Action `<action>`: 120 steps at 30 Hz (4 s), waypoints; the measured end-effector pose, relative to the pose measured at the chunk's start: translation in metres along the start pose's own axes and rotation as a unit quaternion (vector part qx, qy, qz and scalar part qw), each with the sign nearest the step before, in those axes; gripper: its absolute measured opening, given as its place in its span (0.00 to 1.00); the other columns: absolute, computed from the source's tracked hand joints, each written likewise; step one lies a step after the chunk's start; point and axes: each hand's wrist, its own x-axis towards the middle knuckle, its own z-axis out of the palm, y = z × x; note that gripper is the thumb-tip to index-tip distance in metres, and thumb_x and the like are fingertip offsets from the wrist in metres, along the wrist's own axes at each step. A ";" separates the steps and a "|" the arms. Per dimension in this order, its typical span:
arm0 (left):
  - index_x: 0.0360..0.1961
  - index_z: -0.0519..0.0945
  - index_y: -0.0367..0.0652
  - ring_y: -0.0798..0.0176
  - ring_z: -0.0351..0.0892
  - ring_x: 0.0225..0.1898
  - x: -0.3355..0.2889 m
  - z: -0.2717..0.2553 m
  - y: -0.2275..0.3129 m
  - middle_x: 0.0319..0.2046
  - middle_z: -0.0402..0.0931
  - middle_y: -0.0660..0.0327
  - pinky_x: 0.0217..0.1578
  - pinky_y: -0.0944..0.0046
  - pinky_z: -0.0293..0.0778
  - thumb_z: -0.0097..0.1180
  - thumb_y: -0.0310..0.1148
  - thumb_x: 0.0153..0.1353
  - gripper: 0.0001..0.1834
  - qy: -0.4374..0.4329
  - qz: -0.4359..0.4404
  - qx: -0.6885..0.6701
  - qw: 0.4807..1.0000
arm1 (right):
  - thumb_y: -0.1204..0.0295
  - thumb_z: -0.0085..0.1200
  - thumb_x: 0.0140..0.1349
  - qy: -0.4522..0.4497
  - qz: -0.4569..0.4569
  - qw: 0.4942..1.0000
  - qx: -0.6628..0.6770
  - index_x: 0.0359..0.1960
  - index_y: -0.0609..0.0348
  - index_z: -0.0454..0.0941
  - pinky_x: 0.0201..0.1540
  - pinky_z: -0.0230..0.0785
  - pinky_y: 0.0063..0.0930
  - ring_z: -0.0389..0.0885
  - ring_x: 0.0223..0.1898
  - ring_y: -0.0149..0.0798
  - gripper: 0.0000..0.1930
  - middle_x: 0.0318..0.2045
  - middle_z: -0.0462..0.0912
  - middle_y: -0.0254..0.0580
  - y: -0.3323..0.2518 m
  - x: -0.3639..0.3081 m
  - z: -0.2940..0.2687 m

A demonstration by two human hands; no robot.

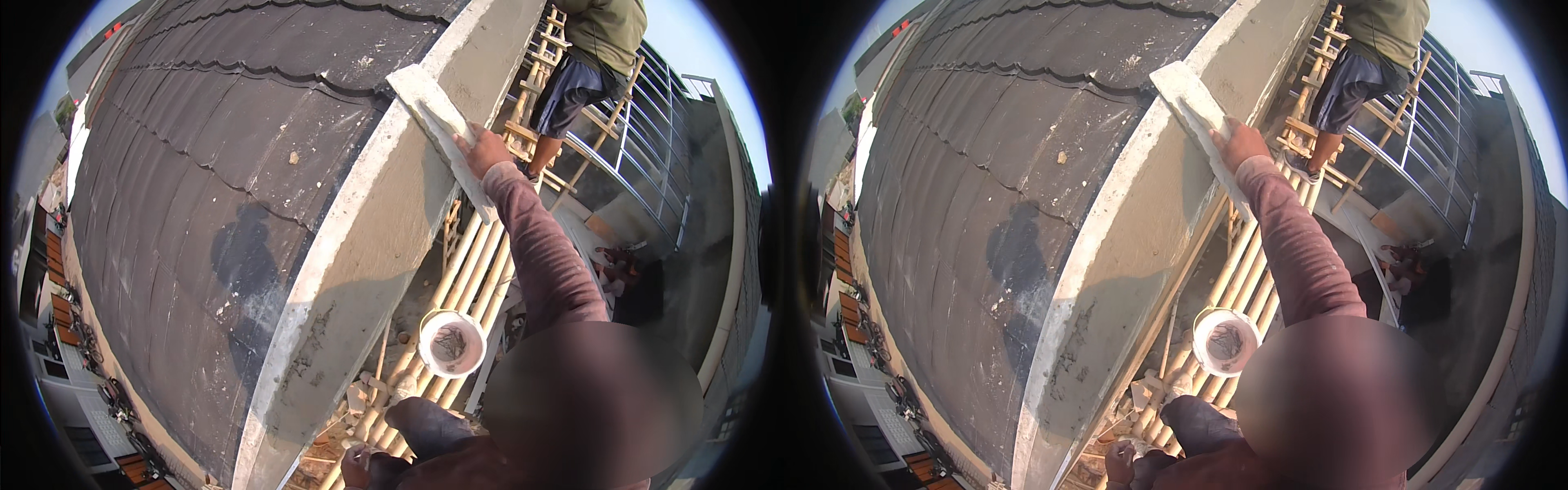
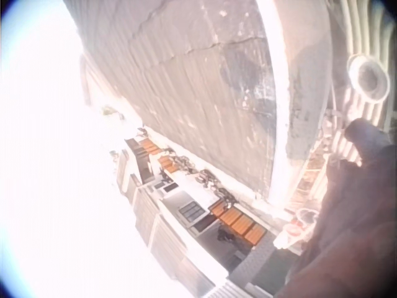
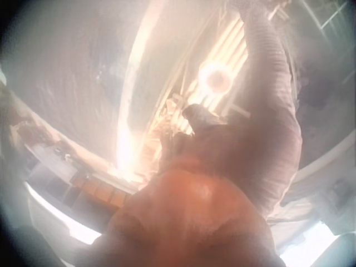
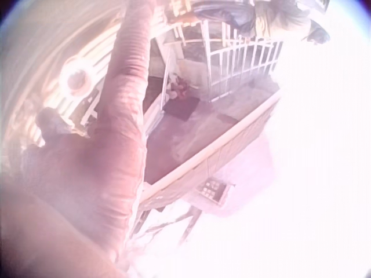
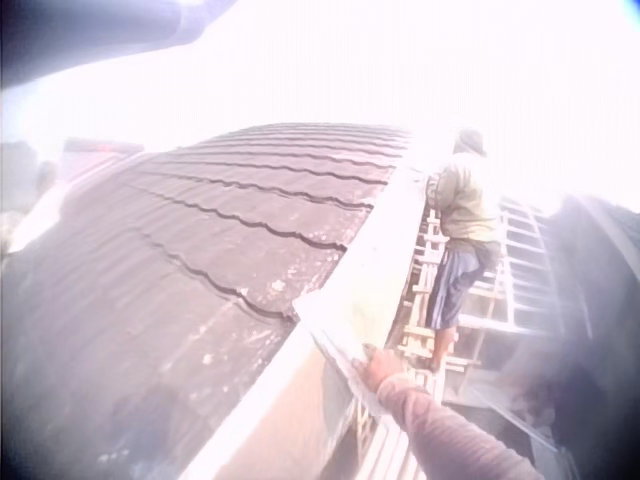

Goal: The person applies mortar to the edge of a tiled roof using a wooden trowel and smooths the surface by hand while standing on scaffolding.

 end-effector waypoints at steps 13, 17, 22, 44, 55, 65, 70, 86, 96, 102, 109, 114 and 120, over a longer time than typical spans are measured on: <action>0.49 0.82 0.33 0.56 0.87 0.42 -0.001 -0.014 0.030 0.41 0.86 0.50 0.45 0.60 0.80 0.62 0.37 0.66 0.18 -0.021 0.010 0.007 1.000 | 0.51 0.52 0.70 -0.166 -0.071 0.979 -0.097 0.69 0.48 0.68 0.54 0.78 0.49 0.85 0.48 0.61 0.29 0.50 0.84 0.61 -0.054 -0.102 0.005; 0.47 0.82 0.34 0.53 0.87 0.43 -0.042 -0.023 -0.005 0.42 0.85 0.49 0.46 0.57 0.80 0.62 0.37 0.65 0.17 -0.013 0.001 0.015 1.000 | 0.51 0.54 0.68 -0.035 -0.018 0.993 -0.109 0.67 0.53 0.72 0.58 0.75 0.48 0.83 0.52 0.62 0.30 0.49 0.84 0.63 -0.017 -0.023 -0.011; 0.45 0.82 0.36 0.48 0.87 0.44 -0.079 -0.030 -0.038 0.42 0.85 0.48 0.47 0.53 0.80 0.61 0.38 0.65 0.16 0.014 -0.065 -0.002 0.998 | 0.52 0.56 0.69 -0.060 -0.016 0.998 -0.014 0.65 0.64 0.73 0.61 0.74 0.45 0.82 0.56 0.61 0.31 0.52 0.83 0.66 -0.026 -0.090 0.023; 0.47 0.82 0.34 0.50 0.86 0.45 -0.073 -0.058 -0.063 0.42 0.85 0.48 0.47 0.56 0.79 0.61 0.37 0.66 0.16 0.008 0.044 0.056 0.997 | 0.55 0.54 0.72 -0.074 -0.015 0.997 -0.006 0.65 0.63 0.72 0.57 0.75 0.48 0.82 0.54 0.64 0.28 0.50 0.83 0.68 -0.058 -0.161 0.031; 0.47 0.82 0.34 0.49 0.86 0.46 -0.060 -0.053 -0.047 0.44 0.85 0.47 0.47 0.55 0.80 0.60 0.37 0.66 0.17 0.022 -0.002 -0.016 1.000 | 0.49 0.52 0.71 -0.262 -0.129 0.953 0.079 0.71 0.56 0.65 0.51 0.76 0.53 0.83 0.46 0.66 0.34 0.45 0.83 0.68 -0.140 -0.401 0.118; 0.42 0.82 0.38 0.47 0.85 0.42 -0.083 -0.068 -0.115 0.43 0.82 0.49 0.45 0.54 0.82 0.58 0.34 0.67 0.10 0.055 0.044 0.084 0.994 | 0.58 0.55 0.71 -0.125 -0.074 0.984 0.102 0.68 0.59 0.69 0.51 0.77 0.51 0.84 0.49 0.66 0.28 0.47 0.84 0.68 -0.118 -0.313 0.079; 0.44 0.82 0.32 0.47 0.85 0.45 -0.092 -0.080 -0.072 0.42 0.85 0.46 0.48 0.54 0.79 0.60 0.37 0.66 0.16 0.049 -0.052 -0.034 0.997 | 0.59 0.54 0.72 -0.150 -0.013 0.985 0.085 0.65 0.65 0.71 0.51 0.77 0.50 0.83 0.50 0.66 0.26 0.47 0.83 0.71 -0.118 -0.312 0.083; 0.47 0.82 0.35 0.48 0.85 0.46 -0.093 -0.070 -0.094 0.44 0.84 0.48 0.48 0.54 0.79 0.61 0.38 0.65 0.16 0.077 -0.075 -0.034 0.994 | 0.60 0.57 0.69 -0.183 -0.133 0.969 0.102 0.72 0.57 0.65 0.54 0.75 0.50 0.81 0.52 0.63 0.32 0.52 0.81 0.64 -0.153 -0.415 0.093; 0.47 0.82 0.34 0.49 0.86 0.46 -0.079 -0.064 -0.079 0.44 0.85 0.47 0.48 0.55 0.79 0.61 0.37 0.66 0.17 0.065 -0.074 -0.044 0.994 | 0.49 0.50 0.71 -0.439 -0.281 0.854 0.014 0.76 0.40 0.58 0.51 0.77 0.53 0.82 0.50 0.64 0.34 0.51 0.81 0.61 -0.163 -0.519 0.112; 0.48 0.82 0.35 0.53 0.86 0.47 -0.089 -0.080 -0.081 0.44 0.86 0.49 0.49 0.57 0.79 0.61 0.39 0.66 0.17 0.068 -0.098 -0.040 0.992 | 0.49 0.53 0.69 -0.346 -0.179 0.921 -0.021 0.75 0.41 0.61 0.55 0.77 0.49 0.83 0.50 0.63 0.35 0.54 0.80 0.63 -0.130 -0.405 0.084; 0.40 0.84 0.35 0.52 0.87 0.43 -0.070 -0.071 -0.104 0.39 0.86 0.49 0.46 0.55 0.79 0.63 0.37 0.65 0.13 0.051 -0.001 0.038 0.998 | 0.56 0.59 0.67 -0.066 -0.076 0.995 0.012 0.68 0.53 0.71 0.59 0.74 0.47 0.82 0.55 0.60 0.30 0.53 0.82 0.62 -0.052 -0.259 0.028; 0.51 0.80 0.37 0.55 0.83 0.47 -0.015 -0.082 -0.141 0.43 0.83 0.52 0.50 0.58 0.76 0.60 0.37 0.67 0.17 0.003 0.132 0.087 0.987 | 0.57 0.62 0.65 -0.003 0.014 0.999 0.051 0.63 0.61 0.69 0.58 0.74 0.48 0.81 0.55 0.62 0.30 0.55 0.81 0.62 -0.040 -0.275 -0.034; 0.68 0.68 0.40 0.58 0.74 0.59 0.053 -0.092 -0.046 0.59 0.74 0.54 0.61 0.54 0.71 0.54 0.41 0.74 0.27 -0.129 0.040 -0.045 0.990 | 0.59 0.62 0.60 -0.086 0.257 0.962 -0.022 0.57 0.59 0.66 0.55 0.74 0.52 0.82 0.51 0.65 0.28 0.47 0.82 0.66 0.057 -0.477 -0.046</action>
